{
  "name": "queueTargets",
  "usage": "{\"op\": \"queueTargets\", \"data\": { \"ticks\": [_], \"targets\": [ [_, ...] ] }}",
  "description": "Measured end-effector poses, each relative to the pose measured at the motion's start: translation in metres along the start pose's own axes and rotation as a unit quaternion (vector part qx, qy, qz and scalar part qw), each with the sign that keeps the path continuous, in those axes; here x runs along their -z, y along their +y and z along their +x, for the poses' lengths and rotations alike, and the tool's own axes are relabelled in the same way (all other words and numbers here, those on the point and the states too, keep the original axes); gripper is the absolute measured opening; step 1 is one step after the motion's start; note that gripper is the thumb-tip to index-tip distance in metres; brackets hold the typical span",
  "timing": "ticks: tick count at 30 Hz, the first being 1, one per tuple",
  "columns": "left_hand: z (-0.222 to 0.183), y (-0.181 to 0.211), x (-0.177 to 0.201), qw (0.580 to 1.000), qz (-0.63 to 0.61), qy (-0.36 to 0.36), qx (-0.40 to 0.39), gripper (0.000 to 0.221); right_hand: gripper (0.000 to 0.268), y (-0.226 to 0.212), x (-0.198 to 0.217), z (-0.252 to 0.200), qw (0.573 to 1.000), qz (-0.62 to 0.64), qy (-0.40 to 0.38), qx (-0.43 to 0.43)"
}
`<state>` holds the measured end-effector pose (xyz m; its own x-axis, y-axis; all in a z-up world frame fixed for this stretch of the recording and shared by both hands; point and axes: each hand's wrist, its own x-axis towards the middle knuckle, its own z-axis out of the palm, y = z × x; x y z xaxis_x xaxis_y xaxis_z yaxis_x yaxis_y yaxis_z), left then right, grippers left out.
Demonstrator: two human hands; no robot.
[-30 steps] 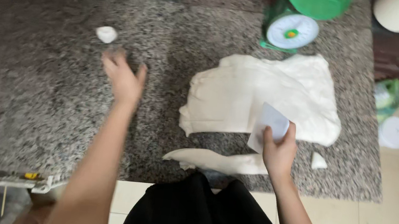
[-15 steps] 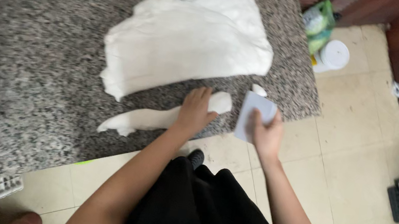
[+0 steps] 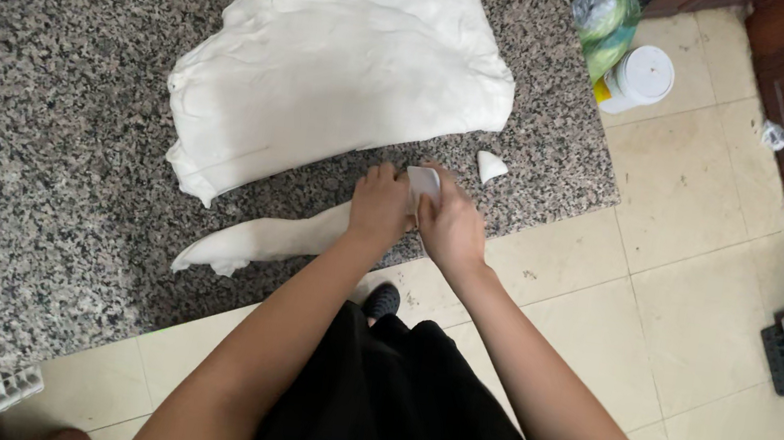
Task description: The person divides a large mass of white dough into smaller portions using a bench scraper, weighing each piece on a scale and rolling it into a log shape.
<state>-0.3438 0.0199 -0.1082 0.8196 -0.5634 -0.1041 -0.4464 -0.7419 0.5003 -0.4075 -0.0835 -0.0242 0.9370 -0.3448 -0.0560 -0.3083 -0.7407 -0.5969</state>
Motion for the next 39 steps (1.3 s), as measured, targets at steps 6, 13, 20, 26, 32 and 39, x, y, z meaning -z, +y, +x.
{"op": "queueTargets", "data": {
  "ticks": [6,13,20,26,32,39],
  "targets": [
    [0.007,-0.012,-0.010,0.999,0.000,-0.013,-0.032,0.045,0.042,0.006,-0.022,0.012,0.996,-0.067,-0.036,-0.048],
    [0.001,-0.025,0.008,0.993,-0.087,0.003,-0.085,0.061,0.034,0.004,-0.038,0.028,0.993,-0.069,-0.048,-0.083],
    [-0.009,-0.021,0.024,0.993,-0.112,-0.029,-0.023,0.066,0.040,0.012,-0.038,0.041,0.997,-0.049,-0.003,-0.063],
    [0.002,0.000,0.022,0.993,-0.114,0.023,-0.033,0.100,0.034,0.042,0.014,0.016,0.981,0.056,0.050,-0.177],
    [0.038,0.023,0.002,0.992,-0.032,-0.101,-0.071,0.089,0.035,0.081,0.059,0.043,0.970,0.110,0.195,-0.092],
    [0.131,-0.002,0.118,0.943,-0.124,0.268,-0.154,0.099,0.030,0.055,0.057,0.075,0.938,0.270,0.209,-0.063]
  ]
}}
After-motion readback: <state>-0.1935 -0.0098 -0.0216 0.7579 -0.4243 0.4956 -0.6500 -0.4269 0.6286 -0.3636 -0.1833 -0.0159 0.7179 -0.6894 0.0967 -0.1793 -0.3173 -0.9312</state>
